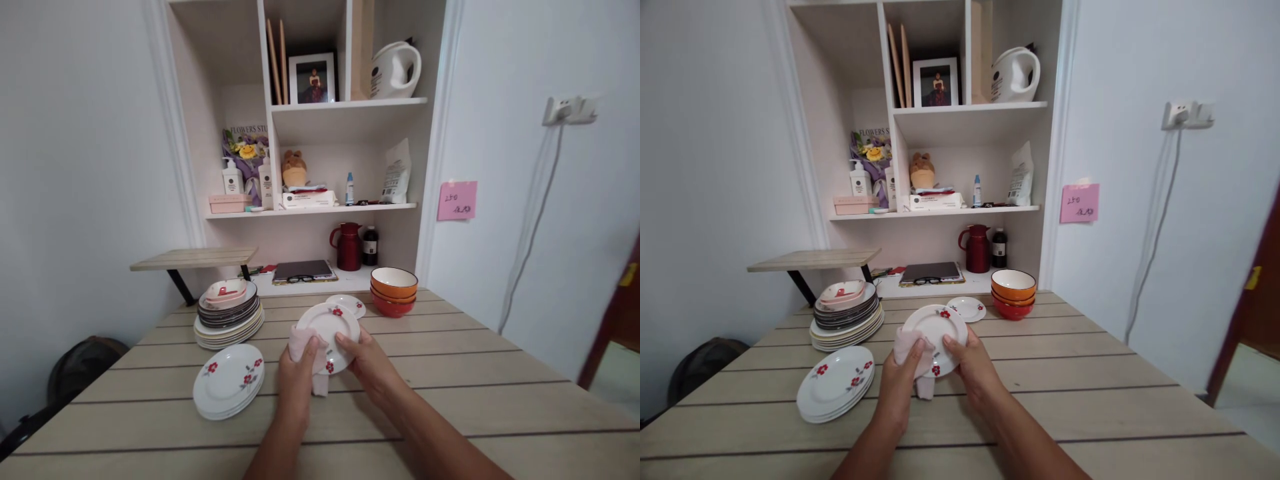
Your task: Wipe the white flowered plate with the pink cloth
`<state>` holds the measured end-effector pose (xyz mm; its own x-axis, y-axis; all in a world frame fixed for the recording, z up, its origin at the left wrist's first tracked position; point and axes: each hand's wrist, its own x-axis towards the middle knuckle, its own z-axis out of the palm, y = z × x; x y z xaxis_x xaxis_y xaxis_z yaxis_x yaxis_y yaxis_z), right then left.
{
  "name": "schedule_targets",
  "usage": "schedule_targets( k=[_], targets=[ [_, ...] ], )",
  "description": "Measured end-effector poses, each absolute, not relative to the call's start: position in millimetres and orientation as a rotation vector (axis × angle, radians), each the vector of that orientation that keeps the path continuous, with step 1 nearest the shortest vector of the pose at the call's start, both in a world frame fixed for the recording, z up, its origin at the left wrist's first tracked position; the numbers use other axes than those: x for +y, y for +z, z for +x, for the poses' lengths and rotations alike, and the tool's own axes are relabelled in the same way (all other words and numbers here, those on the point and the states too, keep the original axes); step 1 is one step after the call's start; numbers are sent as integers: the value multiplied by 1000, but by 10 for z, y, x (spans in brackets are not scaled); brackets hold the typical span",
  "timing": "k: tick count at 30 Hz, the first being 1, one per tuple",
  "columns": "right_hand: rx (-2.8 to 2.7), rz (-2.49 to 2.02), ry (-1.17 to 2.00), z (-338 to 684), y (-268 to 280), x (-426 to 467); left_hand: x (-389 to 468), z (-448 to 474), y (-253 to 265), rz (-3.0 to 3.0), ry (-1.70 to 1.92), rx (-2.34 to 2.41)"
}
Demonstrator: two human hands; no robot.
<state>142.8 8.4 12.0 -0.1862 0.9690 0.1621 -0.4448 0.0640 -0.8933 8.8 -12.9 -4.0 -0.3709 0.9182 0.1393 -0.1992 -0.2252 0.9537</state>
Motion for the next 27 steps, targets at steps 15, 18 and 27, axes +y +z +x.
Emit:
schedule_targets(
  k=[15, 18, 27],
  targets=[
    [-1674, -999, 521, 1658, 165, 210, -174, 91, 52, 1341, 1878, 1381],
    [-1712, -993, 384, 1667, 179, 196, -160, 80, 18, 1370, 1887, 1351],
    [-1910, -1122, 47, 1795, 250, 174, -159, 15, -37, 1858, 1826, 1434]
  ],
)
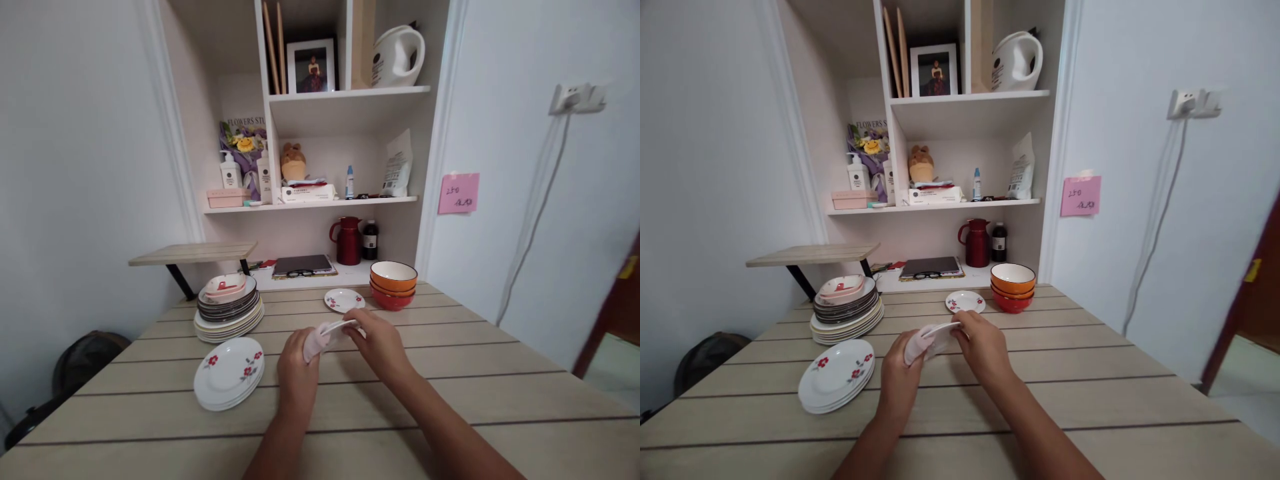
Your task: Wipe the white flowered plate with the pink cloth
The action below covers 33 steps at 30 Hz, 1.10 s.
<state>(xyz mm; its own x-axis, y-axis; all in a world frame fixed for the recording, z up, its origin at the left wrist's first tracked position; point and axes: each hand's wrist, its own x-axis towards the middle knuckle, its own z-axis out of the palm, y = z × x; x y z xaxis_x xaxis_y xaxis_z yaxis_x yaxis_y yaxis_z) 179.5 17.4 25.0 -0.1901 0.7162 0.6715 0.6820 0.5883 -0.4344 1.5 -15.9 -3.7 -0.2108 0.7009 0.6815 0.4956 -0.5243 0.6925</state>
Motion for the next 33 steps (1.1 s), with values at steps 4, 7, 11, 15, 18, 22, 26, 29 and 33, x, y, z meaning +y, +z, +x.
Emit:
schedule_targets(
  k=[4, 7, 11, 15, 18, 22, 26, 29, 33],
  targets=[
    [-1916, -1070, 52, 1756, 243, 155, -125, -7, -76, 1962, 1820, 1481],
    [-1948, -1008, -41, 1739, 254, 155, -112, -15, -87, 2058, 1818, 1490],
    [-2038, -974, -160, 1751, 287, 172, -134, -10, -50, 2132, 1824, 1437],
    [-2084, -976, 44, 1757, 288, 188, -178, -8, 19, 2123, 1840, 1310],
    [-2038, -968, 252, 1766, 263, 209, -199, -4, 28, 2069, 1715, 1237],
    [-1956, -995, 426, 1803, 230, 251, -200, 9, -37, 2006, 1588, 1199],
    [-1921, -994, 428, 1815, 217, 277, -190, -12, -86, 2066, 1543, 1154],
    [-1929, -1000, 394, 1797, 216, 271, -179, -41, -73, 2148, 1553, 1128],
    [-1989, -1069, 326, 1760, 222, 243, -149, -51, -46, 2198, 1641, 1399]
  ],
)
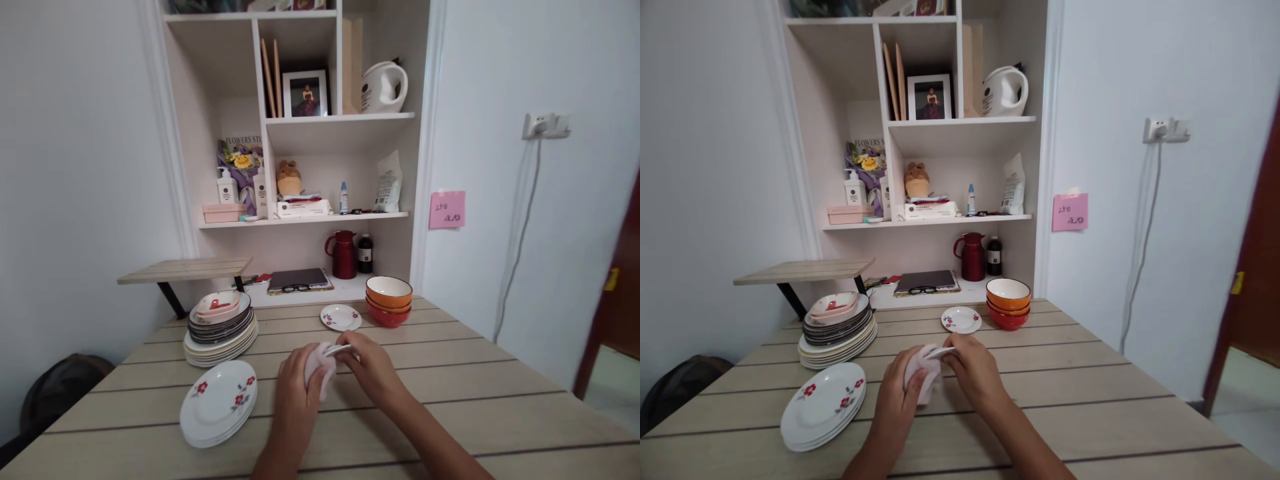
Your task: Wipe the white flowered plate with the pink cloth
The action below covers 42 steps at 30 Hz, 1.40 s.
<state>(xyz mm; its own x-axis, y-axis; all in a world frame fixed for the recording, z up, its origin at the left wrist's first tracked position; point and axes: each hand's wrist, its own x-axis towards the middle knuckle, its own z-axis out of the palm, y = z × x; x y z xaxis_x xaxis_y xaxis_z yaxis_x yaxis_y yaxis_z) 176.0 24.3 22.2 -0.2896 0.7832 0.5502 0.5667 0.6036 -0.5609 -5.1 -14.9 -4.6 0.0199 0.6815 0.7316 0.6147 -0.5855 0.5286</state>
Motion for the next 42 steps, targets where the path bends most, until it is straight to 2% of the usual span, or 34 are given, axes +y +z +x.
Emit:
schedule_targets(
  k=[4, 13, 23, 34, 42],
  targets=[
    [-2063, -1097, 238, 1735, 231, 224, -126, -49, -43, 2308, 1775, 1593],
    [-2146, -915, 101, 1754, 258, 215, -132, -43, -17, 2294, 1804, 1572],
    [-1975, -847, 574, 1696, 277, 140, -143, -29, 34, 1902, 1634, 1493],
    [-1365, -659, 1240, 1451, 180, 98, -166, 14, 177, 1255, 1781, 1308],
    [-980, -527, 1433, 1309, 142, 30, -127, 42, 53, 1038, 1783, 1205]
  ],
)
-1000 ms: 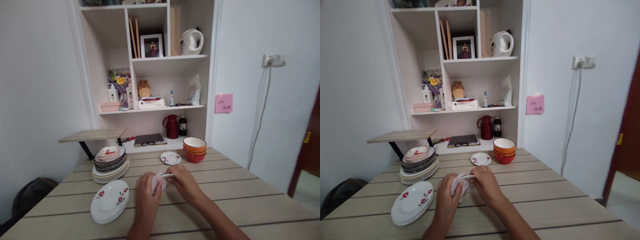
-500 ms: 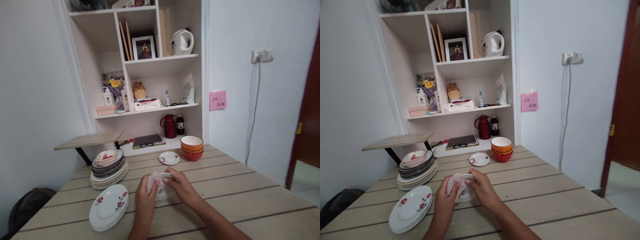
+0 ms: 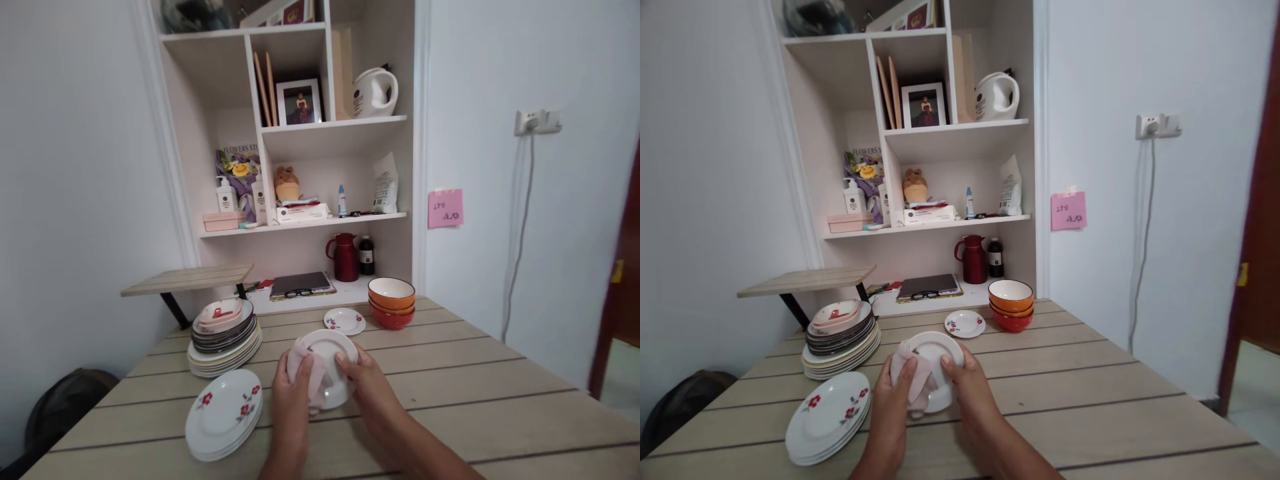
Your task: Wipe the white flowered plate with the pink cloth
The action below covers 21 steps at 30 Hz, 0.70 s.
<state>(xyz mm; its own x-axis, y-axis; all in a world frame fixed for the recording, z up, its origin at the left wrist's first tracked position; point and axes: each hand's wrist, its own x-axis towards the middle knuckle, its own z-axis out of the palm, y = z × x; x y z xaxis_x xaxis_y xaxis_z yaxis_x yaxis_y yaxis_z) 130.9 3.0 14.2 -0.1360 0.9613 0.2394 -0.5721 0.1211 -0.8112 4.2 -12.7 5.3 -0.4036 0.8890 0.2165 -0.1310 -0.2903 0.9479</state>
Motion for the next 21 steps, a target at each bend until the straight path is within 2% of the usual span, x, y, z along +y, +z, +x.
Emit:
schedule_targets(
  k=[4, 7, 11, 16, 21],
  targets=[
    [-880, -538, 1491, 1273, 122, 30, -124, 58, 40, 1016, 1785, 1219],
    [-1037, -612, 1441, 1318, 153, 45, -157, 40, 94, 1065, 1823, 1307],
    [-1385, -866, 1001, 1436, 205, 80, -185, 10, 116, 1255, 1958, 1391],
    [-1728, -849, 420, 1567, 272, 78, -160, -1, -12, 1885, 2026, 1442],
    [-1979, -874, 320, 1632, 296, 102, -158, -55, -35, 2427, 1984, 1372]
  ],
)
